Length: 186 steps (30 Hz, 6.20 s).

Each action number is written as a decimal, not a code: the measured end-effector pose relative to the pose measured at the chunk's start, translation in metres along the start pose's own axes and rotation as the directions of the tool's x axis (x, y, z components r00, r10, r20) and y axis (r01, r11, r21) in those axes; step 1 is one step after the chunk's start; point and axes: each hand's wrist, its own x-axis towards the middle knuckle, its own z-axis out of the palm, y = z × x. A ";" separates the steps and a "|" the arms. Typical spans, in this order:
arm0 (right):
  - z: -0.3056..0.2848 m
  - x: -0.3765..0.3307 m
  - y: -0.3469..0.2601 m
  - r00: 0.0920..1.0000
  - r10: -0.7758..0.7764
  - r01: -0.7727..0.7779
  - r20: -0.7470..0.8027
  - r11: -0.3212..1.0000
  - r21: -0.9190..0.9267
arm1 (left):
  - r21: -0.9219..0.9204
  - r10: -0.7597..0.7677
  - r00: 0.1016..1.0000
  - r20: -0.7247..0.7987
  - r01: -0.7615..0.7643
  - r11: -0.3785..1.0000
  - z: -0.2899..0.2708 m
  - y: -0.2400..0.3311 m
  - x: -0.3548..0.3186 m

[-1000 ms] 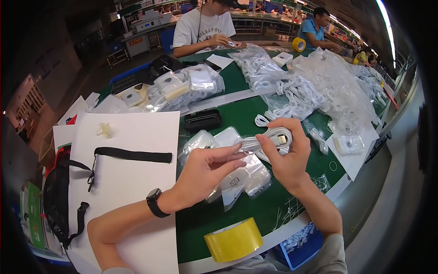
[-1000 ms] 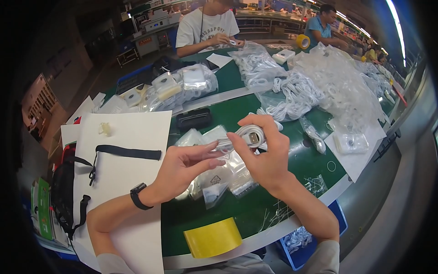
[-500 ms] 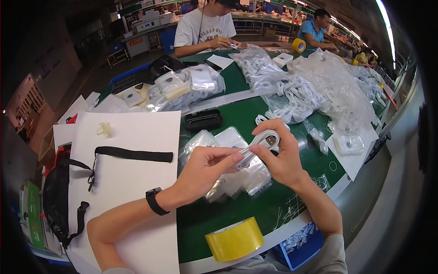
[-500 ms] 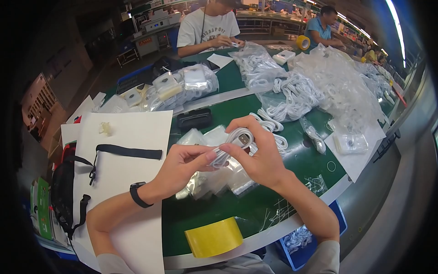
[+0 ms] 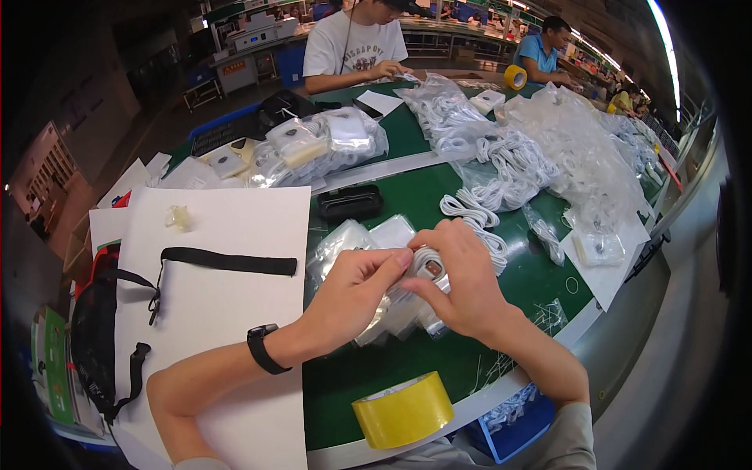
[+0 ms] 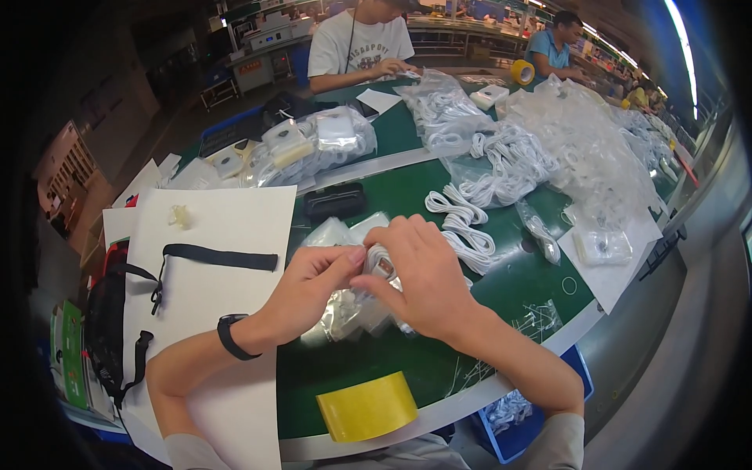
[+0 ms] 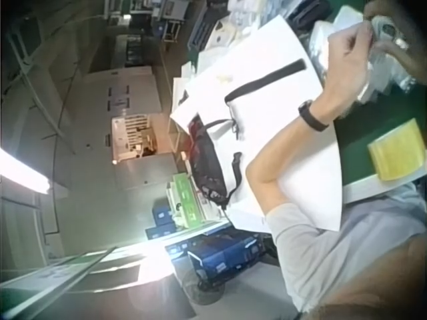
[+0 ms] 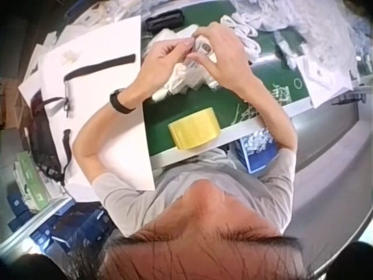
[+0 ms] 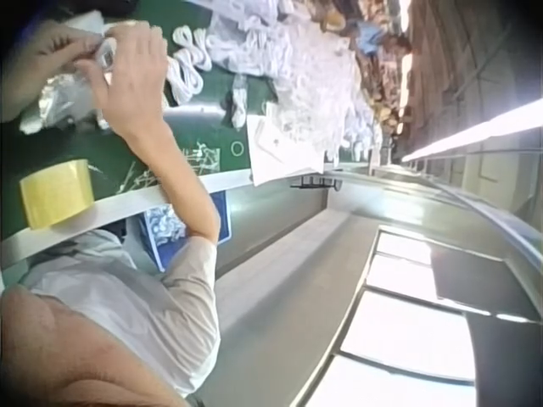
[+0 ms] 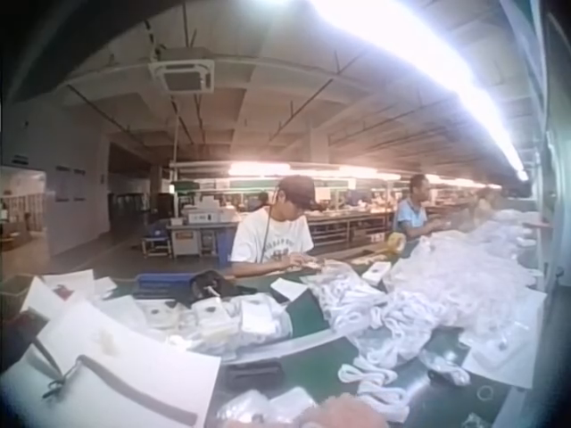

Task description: Packing white coiled cables into individual plastic bags.

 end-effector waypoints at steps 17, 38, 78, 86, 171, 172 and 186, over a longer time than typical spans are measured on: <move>0.010 0.001 -0.001 0.975 -0.001 -0.137 0.224 0.790 0.598 | 0.400 0.435 0.900 0.011 -0.403 0.823 -0.001 0.044 -0.014; -0.079 -0.036 0.147 0.902 0.239 -0.404 -0.360 0.764 -0.503 | 0.894 0.274 0.907 0.320 -0.385 0.231 -0.042 -0.033 0.014; -0.033 -0.021 0.060 0.817 0.485 -0.281 0.311 0.807 -0.519 | 0.877 -0.493 0.806 0.329 -0.067 0.476 -0.079 0.007 0.004; -0.041 -0.016 0.060 0.800 0.510 -0.358 0.316 0.828 -0.431 | 0.685 -0.351 0.878 0.326 0.038 0.728 -0.093 0.036 0.009; -0.017 0.007 0.016 0.879 0.450 -0.412 0.158 0.550 0.726 | 0.210 -0.222 0.973 0.069 0.203 0.956 -0.018 0.015 0.001; -0.017 0.006 0.020 0.870 0.470 -0.370 0.149 0.423 0.827 | 0.209 -0.221 0.973 0.067 0.203 0.957 -0.018 0.016 0.001; -0.038 0.005 0.034 0.940 0.330 -0.188 -0.089 0.718 0.670 | 0.359 -0.062 0.996 0.064 0.035 0.933 -0.019 0.013 -0.002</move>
